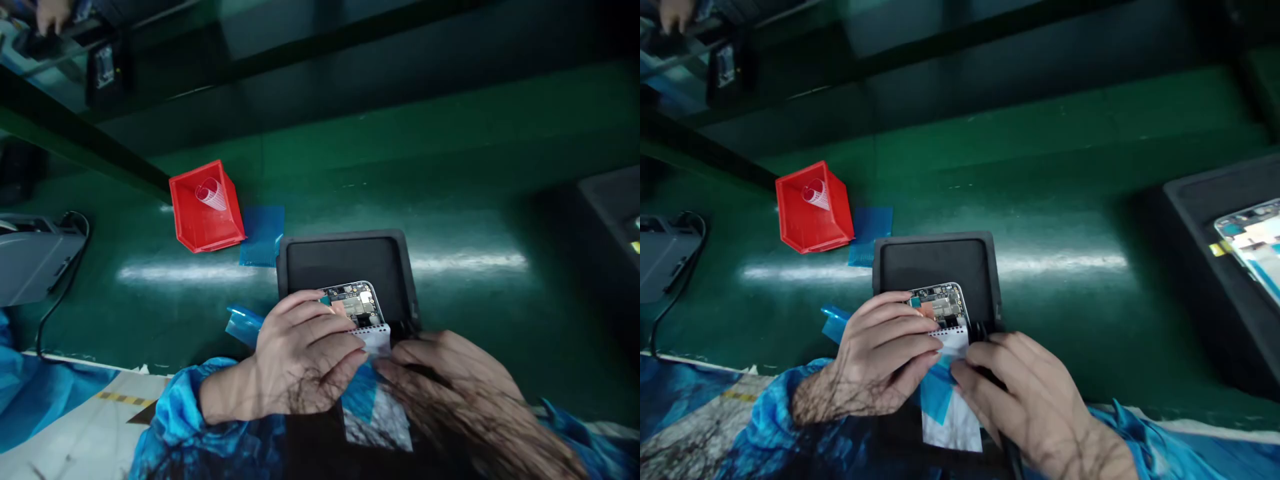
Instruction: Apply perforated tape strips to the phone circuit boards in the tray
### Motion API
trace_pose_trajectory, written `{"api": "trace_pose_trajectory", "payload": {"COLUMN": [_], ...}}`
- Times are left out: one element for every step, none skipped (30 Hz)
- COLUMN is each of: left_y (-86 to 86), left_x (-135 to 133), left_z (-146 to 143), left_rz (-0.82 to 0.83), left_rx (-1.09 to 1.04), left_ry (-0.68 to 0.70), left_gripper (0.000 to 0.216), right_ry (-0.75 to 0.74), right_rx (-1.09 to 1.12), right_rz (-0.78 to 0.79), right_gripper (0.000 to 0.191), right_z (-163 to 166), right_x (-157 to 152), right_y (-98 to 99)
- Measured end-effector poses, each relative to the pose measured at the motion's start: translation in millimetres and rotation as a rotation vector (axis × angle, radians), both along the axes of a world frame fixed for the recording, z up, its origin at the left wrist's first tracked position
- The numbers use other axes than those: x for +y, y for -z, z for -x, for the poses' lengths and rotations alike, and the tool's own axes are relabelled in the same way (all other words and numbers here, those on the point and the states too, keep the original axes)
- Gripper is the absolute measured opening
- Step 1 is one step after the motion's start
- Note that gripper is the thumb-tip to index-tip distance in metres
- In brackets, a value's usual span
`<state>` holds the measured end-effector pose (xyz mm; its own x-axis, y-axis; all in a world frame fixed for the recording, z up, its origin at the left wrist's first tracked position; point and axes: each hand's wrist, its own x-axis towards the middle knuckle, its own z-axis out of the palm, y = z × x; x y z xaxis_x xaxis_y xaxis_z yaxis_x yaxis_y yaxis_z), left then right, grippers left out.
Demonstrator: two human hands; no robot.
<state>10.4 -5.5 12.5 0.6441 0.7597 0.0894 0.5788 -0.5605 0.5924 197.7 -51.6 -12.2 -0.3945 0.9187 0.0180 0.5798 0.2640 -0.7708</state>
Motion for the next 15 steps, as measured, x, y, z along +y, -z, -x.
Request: {"api": "trace_pose_trajectory", "payload": {"left_y": [-1.3, -2.6, -3.8, -4.8, -5.5, -6.1, -6.7, -7.6, -8.8, -10.5, -12.8, -15.6, -18.8, -21.9, -24.9], "left_x": [0, 0, 0, 0, 0, -1, -1, -2, -3, -4, -4, -5, -5, -6, -6], "left_z": [1, 2, 3, 4, 5, 5, 6, 7, 9, 12, 15, 19, 25, 31, 37], "left_rz": [-0.005, -0.01, -0.015, -0.02, -0.025, -0.031, -0.038, -0.045, -0.053, -0.063, -0.076, -0.09, -0.108, -0.126, -0.145], "left_rx": [-0.006, -0.011, -0.016, -0.019, -0.02, -0.02, -0.019, -0.02, -0.021, -0.024, -0.027, -0.028, -0.03, -0.027, -0.026], "left_ry": [0.004, 0.007, 0.013, 0.02, 0.025, 0.028, 0.03, 0.029, 0.022, 0.007, -0.019, -0.054, -0.102, -0.156, -0.205], "left_gripper": [0.016, 0.017, 0.019, 0.022, 0.024, 0.024, 0.022, 0.02, 0.019, 0.019, 0.019, 0.02, 0.02, 0.02, 0.019], "right_ry": [-0.041, -0.062, -0.064, -0.064, -0.055, -0.045, -0.036, -0.021, 0.004, 0.042, 0.098, 0.166, 0.239, 0.304, 0.349], "right_rx": [-0.023, -0.041, -0.054, -0.061, -0.067, -0.072, -0.077, -0.082, -0.089, -0.099, -0.118, -0.148, -0.187, -0.23, -0.269], "right_rz": [-0.002, -0.003, -0.002, 0.003, 0.009, 0.014, 0.017, 0.014, 0.003, -0.015, -0.036, -0.052, -0.061, -0.058, -0.044], "right_gripper": [0.025, 0.029, 0.032, 0.033, 0.032, 0.031, 0.029, 0.028, 0.027, 0.026, 0.025, 0.025, 0.024, 0.023, 0.022], "right_z": [0, 0, 1, 1, 2, 3, 3, 2, 1, -1, -3, -6, -9, -11, -12], "right_x": [1, 1, 1, 0, -1, -2, -2, -3, -3, -4, -4, -4, -4, -4, -4], "right_y": [0.0, -0.4, -1.1, -1.9, -3.1, -4.5, -6.1, -7.7, -9.2, -10.5, -11.2, -11.4, -11.1, -10.3, -9.1]}}
